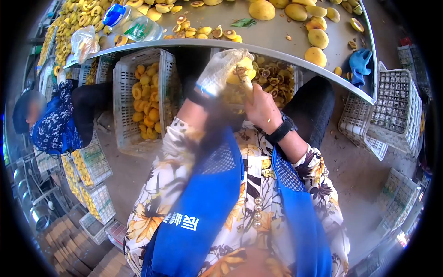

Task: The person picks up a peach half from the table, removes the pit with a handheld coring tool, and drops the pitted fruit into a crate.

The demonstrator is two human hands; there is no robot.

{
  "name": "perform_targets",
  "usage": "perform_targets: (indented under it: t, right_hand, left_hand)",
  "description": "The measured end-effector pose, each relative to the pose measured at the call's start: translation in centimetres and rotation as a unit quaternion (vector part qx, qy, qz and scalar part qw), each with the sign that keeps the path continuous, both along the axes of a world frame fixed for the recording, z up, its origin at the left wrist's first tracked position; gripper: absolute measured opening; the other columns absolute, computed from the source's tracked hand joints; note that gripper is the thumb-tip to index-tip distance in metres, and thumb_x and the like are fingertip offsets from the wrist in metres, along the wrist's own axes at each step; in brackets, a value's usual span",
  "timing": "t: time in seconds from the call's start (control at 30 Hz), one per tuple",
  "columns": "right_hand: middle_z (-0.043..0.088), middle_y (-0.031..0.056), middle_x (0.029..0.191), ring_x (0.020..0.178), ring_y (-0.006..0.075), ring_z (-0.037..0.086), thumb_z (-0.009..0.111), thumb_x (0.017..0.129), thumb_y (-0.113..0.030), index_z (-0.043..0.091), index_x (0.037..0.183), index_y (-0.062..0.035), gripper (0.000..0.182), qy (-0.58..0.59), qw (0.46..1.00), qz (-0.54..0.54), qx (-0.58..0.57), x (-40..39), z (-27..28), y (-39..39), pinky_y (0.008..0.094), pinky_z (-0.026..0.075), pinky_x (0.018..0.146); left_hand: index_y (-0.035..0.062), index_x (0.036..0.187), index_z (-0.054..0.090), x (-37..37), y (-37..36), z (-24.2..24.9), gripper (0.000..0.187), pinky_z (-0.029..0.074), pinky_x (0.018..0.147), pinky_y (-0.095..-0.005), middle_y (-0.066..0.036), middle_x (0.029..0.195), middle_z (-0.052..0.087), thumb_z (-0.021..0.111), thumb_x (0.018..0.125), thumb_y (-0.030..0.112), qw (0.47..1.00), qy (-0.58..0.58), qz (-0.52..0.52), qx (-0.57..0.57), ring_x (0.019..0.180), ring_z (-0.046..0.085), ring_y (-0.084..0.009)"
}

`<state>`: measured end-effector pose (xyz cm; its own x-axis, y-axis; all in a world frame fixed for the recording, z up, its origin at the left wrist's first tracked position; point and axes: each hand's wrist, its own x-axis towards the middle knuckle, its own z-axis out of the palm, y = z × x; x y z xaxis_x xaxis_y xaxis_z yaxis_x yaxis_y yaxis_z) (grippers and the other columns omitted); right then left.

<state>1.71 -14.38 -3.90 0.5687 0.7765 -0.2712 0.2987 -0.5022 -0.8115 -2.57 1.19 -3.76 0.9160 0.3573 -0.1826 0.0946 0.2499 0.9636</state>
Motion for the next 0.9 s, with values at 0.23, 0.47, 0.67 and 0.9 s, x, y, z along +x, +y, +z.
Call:
perform_targets:
  t: [0.23, 0.47, 0.67, 0.9]
  right_hand:
    - [0.060, 0.0238, 0.074, 0.073, 0.0346, 0.061, 0.052, 0.077, -0.014, 0.048, 0.095, 0.0064, 0.027, 0.055, 0.995, -0.050, 0.060, -0.3, -0.4, 0.7, 0.0397, 0.047, 0.065]
    - [0.055, 0.0080, 0.064, 0.040, 0.0134, 0.048, 0.051, 0.079, -0.012, 0.047, 0.087, 0.0012, 0.016, 0.244, 0.965, -0.081, 0.052, -1.3, -0.6, 1.4, 0.0265, 0.039, 0.035]
    - [0.050, 0.0053, 0.061, 0.036, 0.0113, 0.042, 0.048, 0.080, -0.009, 0.046, 0.088, 0.0001, 0.012, 0.398, 0.911, -0.098, 0.048, -1.2, 1.1, 1.0, 0.0246, 0.035, 0.031]
    - [0.043, 0.0007, 0.056, 0.035, 0.0108, 0.039, 0.049, 0.081, -0.005, 0.044, 0.088, -0.0048, 0.008, 0.529, 0.842, -0.096, 0.048, -0.6, 0.8, 0.5, 0.0250, 0.031, 0.031]
  left_hand:
    - [0.0009, 0.096, 0.058, 0.0, -1.6, 0.2, 0.030, 0.047, 0.069, -0.0258, -0.006, 0.085, 0.060, 0.054, 0.089, 0.030, 0.976, -0.034, 0.133, -0.168, 0.076, 0.058, -0.0150]
    - [-0.0002, 0.088, 0.059, 0.2, -2.4, -1.2, 0.018, 0.046, 0.048, -0.0261, -0.009, 0.072, 0.059, 0.060, 0.085, 0.018, 0.934, -0.092, 0.195, -0.283, 0.056, 0.054, -0.0135]
    - [0.0010, 0.089, 0.062, 1.2, -2.7, -1.7, 0.022, 0.046, 0.051, -0.0230, -0.006, 0.073, 0.063, 0.059, 0.085, 0.022, 0.965, -0.051, 0.200, -0.161, 0.058, 0.059, -0.0120]
    - [0.0009, 0.094, 0.062, 1.1, -2.2, -2.8, 0.025, 0.048, 0.051, -0.0224, -0.007, 0.077, 0.064, 0.057, 0.087, 0.024, 0.976, -0.007, 0.148, -0.159, 0.061, 0.061, -0.0127]
